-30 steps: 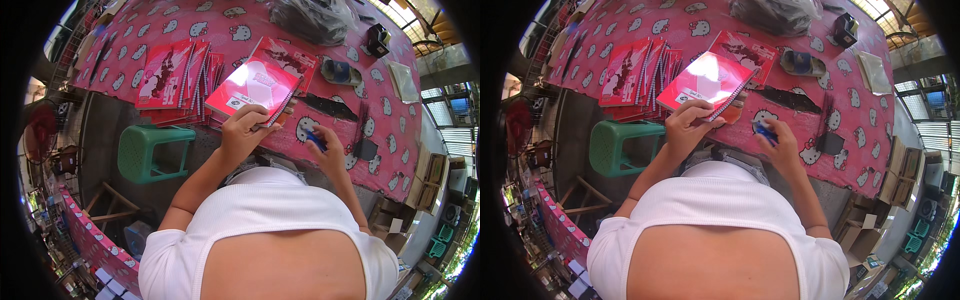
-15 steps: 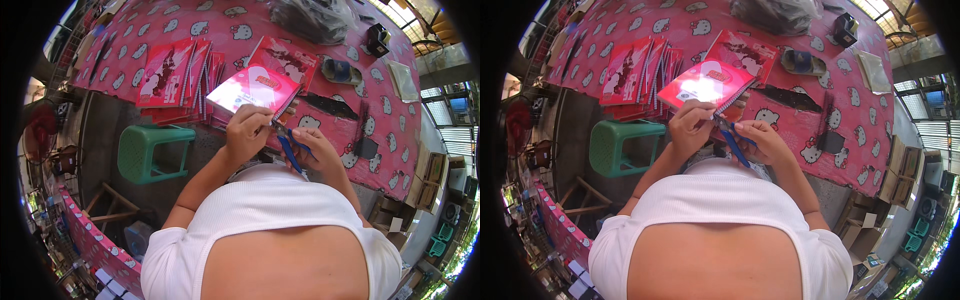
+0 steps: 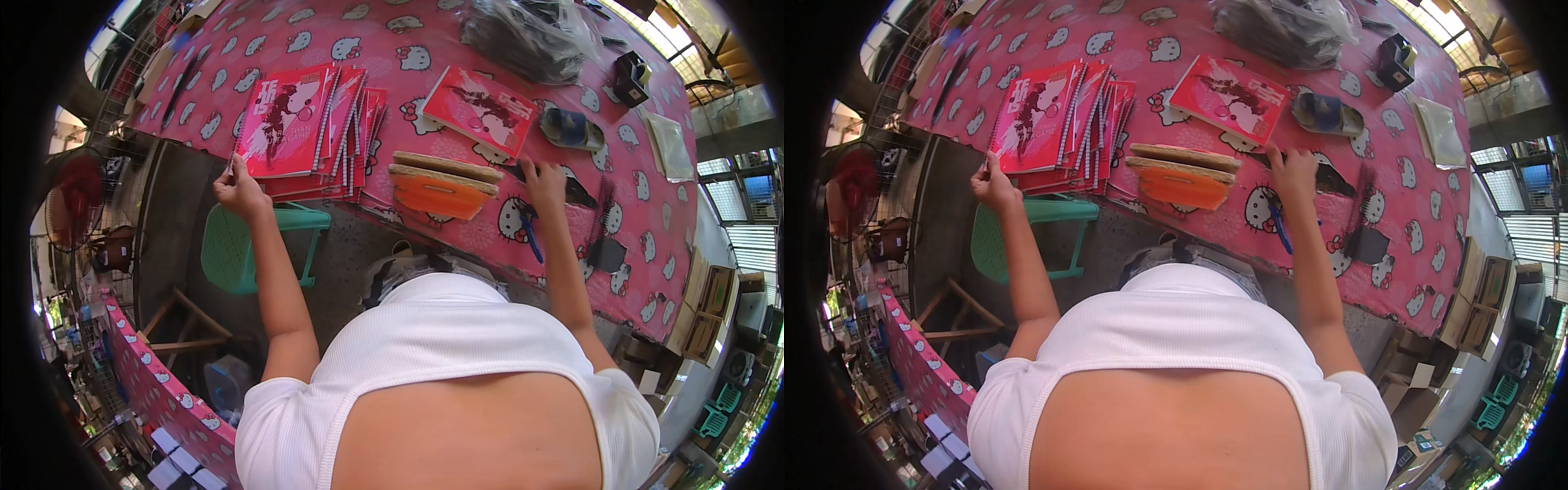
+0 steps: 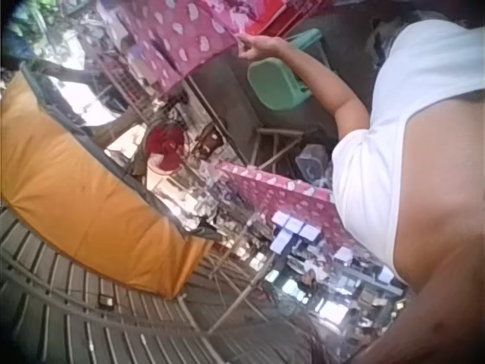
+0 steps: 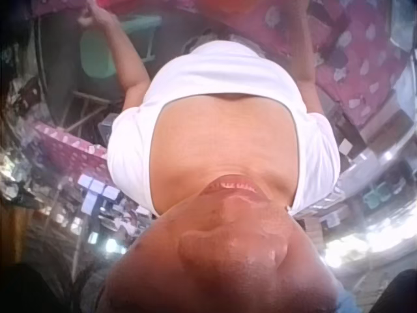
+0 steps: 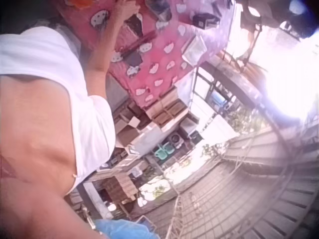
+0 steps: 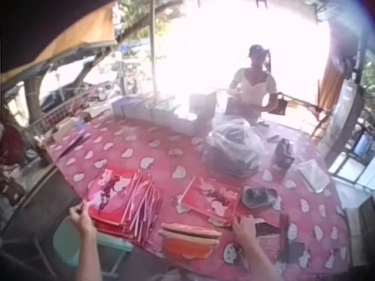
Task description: The person tapes the spines of pink notebooks using a hand-held tape dispenser and blue shears to cut the tape.
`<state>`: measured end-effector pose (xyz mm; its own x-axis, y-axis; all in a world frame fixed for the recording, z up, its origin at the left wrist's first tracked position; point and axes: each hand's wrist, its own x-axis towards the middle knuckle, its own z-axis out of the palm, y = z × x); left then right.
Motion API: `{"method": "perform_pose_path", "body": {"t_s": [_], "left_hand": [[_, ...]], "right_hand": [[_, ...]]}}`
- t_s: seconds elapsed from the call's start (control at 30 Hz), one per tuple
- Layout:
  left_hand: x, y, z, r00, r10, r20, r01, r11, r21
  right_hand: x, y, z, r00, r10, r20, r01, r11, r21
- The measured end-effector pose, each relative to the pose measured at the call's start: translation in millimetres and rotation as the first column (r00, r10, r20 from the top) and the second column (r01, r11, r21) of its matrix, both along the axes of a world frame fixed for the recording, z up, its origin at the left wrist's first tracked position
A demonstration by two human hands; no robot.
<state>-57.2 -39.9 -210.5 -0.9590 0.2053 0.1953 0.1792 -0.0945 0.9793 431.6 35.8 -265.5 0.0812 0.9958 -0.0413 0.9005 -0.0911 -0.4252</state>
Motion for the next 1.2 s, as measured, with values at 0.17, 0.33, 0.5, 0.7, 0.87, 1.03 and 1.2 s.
{"method": "perform_pose_path", "body": {"t_s": [0.17, 0.33, 0.5, 0.7, 0.87, 1.03, 1.2], "left_hand": [[21.0, -1.2, -3.5, 0.976, 0.099, -0.195, -0.105, 0.994, -0.018], [75.1, -4.7, 30.9, 0.787, -0.083, -0.611, 0.024, 0.994, -0.104], [127.6, 3.7, 48.7, 0.787, -0.326, -0.524, 0.333, 0.939, -0.084], [180.1, 24.3, 56.6, 0.667, -0.668, -0.328, 0.689, 0.721, -0.068], [184.0, 20.2, 66.8, 0.339, -0.919, -0.203, 0.870, 0.388, -0.305], [183.1, 7.3, 55.2, 0.284, -0.949, -0.133, 0.862, 0.314, -0.397], [193.6, -10.2, 7.5, 0.514, -0.839, 0.181, 0.845, 0.531, 0.059]], "right_hand": [[-66.6, 56.5, -14.2, 0.951, -0.275, 0.138, 0.249, 0.952, 0.181], [-26.6, 107.5, -21.8, 0.987, -0.140, -0.083, 0.136, 0.989, -0.055], [-42.2, 91.9, 11.9, 0.965, -0.247, -0.091, 0.260, 0.951, 0.168], [-46.9, 5.2, 84.7, 0.802, 0.161, -0.576, 0.074, 0.929, 0.364], [-28.2, -43.0, 55.5, 0.571, 0.331, -0.751, -0.225, 0.943, 0.245], [-18.9, -55.4, 8.9, 0.693, 0.418, -0.588, -0.342, 0.908, 0.243], [-36.5, -77.9, 2.8, 0.770, 0.540, -0.339, -0.375, 0.814, 0.444]]}}
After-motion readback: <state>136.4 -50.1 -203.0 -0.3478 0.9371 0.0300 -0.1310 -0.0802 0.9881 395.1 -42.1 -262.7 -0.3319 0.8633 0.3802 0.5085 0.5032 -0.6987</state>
